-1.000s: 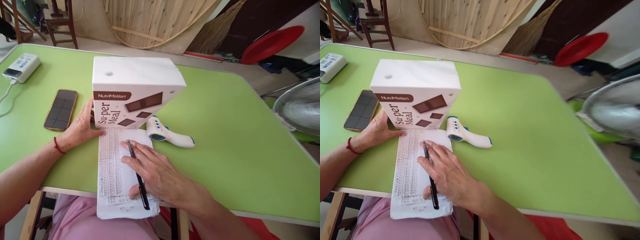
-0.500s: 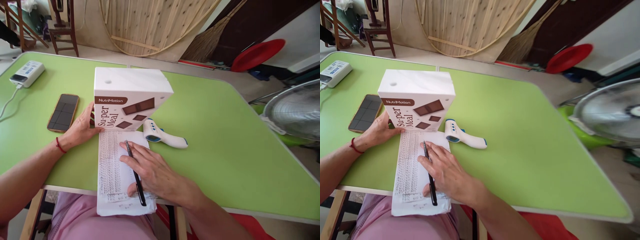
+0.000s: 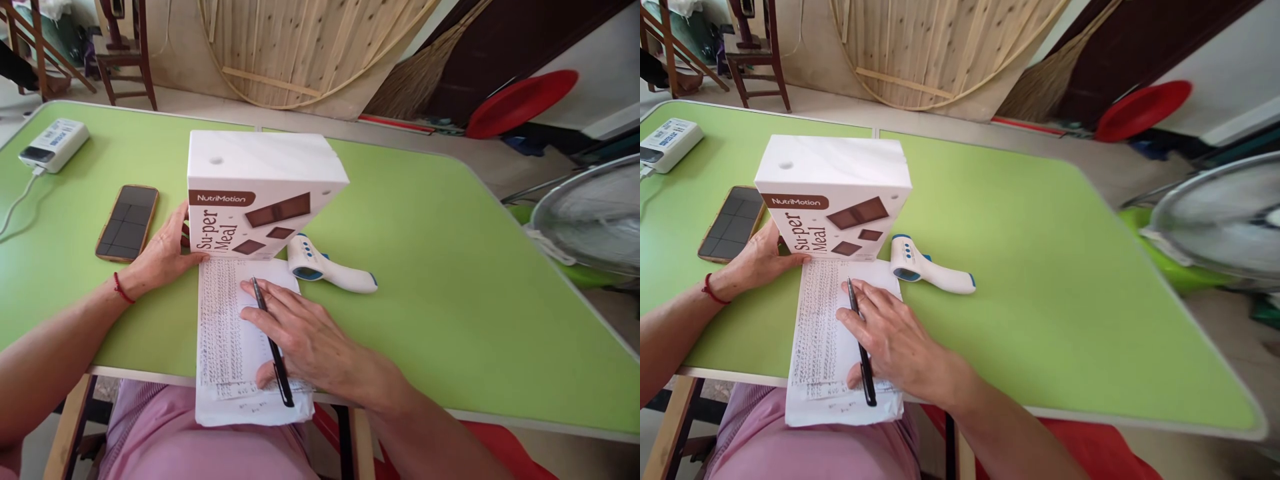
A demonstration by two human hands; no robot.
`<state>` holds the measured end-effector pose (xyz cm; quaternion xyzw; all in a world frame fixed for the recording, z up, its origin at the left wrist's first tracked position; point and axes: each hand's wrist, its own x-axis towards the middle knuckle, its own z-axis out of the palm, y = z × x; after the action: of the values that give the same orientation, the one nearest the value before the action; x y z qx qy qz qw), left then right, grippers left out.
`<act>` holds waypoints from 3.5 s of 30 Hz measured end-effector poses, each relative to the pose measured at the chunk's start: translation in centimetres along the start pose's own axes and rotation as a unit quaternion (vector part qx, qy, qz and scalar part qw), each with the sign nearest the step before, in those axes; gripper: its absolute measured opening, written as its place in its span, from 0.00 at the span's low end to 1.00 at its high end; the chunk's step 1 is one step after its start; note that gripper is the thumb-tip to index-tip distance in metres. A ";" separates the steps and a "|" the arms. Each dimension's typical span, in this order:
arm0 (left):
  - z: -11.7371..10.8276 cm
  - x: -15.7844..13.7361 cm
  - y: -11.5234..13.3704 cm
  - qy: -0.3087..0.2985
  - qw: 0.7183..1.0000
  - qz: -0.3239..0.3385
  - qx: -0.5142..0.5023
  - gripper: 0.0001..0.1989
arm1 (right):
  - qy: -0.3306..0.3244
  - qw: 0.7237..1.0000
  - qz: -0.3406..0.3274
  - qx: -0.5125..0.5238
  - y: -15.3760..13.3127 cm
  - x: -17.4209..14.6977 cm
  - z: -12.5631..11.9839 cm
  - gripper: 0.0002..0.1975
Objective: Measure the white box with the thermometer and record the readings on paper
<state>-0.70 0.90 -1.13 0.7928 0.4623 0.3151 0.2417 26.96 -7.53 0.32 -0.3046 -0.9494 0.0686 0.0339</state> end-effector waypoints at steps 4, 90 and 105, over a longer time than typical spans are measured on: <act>0.1 0.0 0.0 0.001 1.000 -0.005 0.012 0.32 | 0.003 1.000 0.000 -0.001 0.0 -0.1 0.1 0.43; 1.7 -0.1 1.0 -0.034 0.982 -0.099 0.160 0.46 | 0.344 0.852 0.249 0.305 2.1 4.9 3.8 0.04; 1.5 0.0 1.1 -0.027 0.984 -0.094 0.146 0.47 | 0.344 0.851 0.238 0.317 2.1 4.9 3.7 0.04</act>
<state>1.00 0.26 -1.39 0.7810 0.5690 0.1981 0.1641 23.83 -3.40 -3.59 -0.4985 -0.7021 0.2627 0.4354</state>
